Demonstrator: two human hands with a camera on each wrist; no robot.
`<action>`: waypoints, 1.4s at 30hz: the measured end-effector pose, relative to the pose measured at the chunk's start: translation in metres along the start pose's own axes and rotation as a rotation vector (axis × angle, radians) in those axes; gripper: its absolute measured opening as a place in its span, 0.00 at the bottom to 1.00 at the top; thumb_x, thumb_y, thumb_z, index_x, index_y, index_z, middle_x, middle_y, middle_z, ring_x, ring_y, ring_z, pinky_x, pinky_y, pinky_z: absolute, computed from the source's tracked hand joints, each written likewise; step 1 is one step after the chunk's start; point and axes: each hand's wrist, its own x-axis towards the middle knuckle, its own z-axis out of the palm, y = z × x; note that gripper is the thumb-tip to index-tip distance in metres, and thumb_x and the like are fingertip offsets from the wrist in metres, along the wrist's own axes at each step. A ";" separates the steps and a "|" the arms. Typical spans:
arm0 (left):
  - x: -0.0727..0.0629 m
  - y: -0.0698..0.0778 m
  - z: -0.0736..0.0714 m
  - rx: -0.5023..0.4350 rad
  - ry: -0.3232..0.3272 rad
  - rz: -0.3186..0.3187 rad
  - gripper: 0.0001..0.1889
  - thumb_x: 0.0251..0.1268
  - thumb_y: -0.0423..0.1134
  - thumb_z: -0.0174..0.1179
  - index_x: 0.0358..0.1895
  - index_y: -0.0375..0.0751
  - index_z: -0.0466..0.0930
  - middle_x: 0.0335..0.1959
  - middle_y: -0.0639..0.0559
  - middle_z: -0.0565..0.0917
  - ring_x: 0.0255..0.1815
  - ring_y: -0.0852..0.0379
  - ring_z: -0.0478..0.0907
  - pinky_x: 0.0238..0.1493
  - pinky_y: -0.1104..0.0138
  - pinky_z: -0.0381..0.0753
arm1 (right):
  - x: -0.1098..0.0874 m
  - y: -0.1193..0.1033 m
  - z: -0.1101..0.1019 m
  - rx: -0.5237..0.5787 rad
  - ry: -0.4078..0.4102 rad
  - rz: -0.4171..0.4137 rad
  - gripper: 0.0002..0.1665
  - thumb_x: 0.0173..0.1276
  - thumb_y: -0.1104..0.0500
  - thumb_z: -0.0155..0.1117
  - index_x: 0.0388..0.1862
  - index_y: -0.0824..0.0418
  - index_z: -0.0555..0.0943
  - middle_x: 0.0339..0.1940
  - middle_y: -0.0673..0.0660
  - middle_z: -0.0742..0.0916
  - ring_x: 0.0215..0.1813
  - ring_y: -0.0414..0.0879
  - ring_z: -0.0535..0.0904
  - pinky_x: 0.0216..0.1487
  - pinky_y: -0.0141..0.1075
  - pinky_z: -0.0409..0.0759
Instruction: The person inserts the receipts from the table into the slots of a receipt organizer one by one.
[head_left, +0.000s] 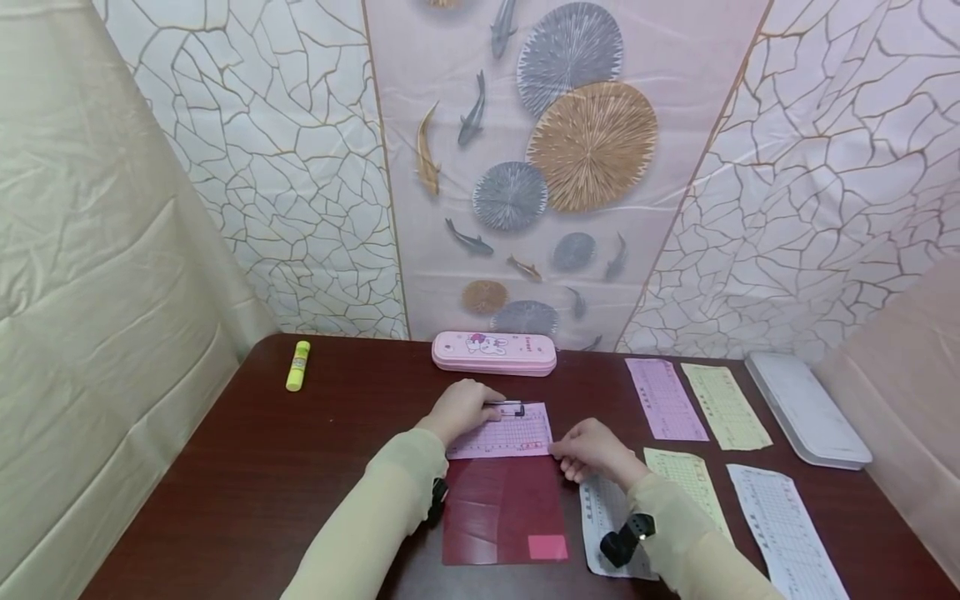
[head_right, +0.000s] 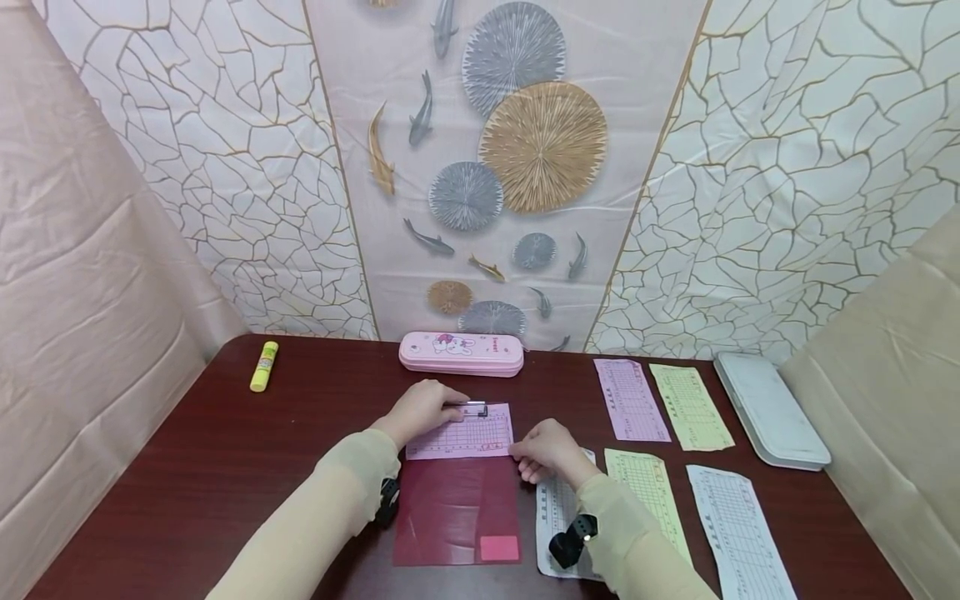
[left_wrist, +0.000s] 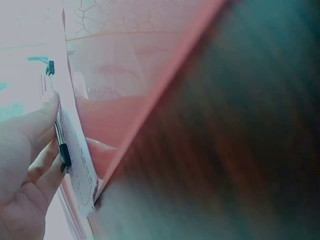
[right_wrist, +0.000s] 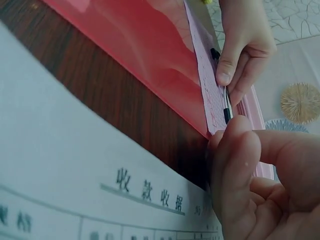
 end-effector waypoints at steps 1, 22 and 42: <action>0.000 0.000 0.000 0.000 0.001 0.001 0.15 0.59 0.45 0.65 0.50 0.51 0.85 0.44 0.57 0.86 0.49 0.56 0.81 0.54 0.65 0.76 | 0.000 0.000 0.000 -0.004 0.008 0.005 0.14 0.63 0.61 0.63 0.20 0.68 0.80 0.11 0.52 0.78 0.12 0.38 0.72 0.15 0.27 0.75; 0.001 -0.003 -0.002 -0.001 -0.004 0.038 0.15 0.59 0.44 0.65 0.50 0.50 0.85 0.45 0.56 0.86 0.49 0.55 0.81 0.54 0.63 0.76 | -0.008 0.018 -0.045 -0.203 0.167 -0.162 0.12 0.63 0.59 0.64 0.37 0.68 0.84 0.28 0.57 0.86 0.29 0.46 0.82 0.33 0.40 0.82; 0.000 -0.001 -0.001 0.018 -0.016 0.020 0.16 0.60 0.45 0.64 0.51 0.50 0.84 0.45 0.56 0.86 0.49 0.56 0.81 0.54 0.63 0.76 | 0.002 0.037 -0.104 -0.417 0.370 -0.309 0.15 0.66 0.57 0.61 0.43 0.67 0.83 0.45 0.67 0.85 0.48 0.60 0.80 0.45 0.51 0.78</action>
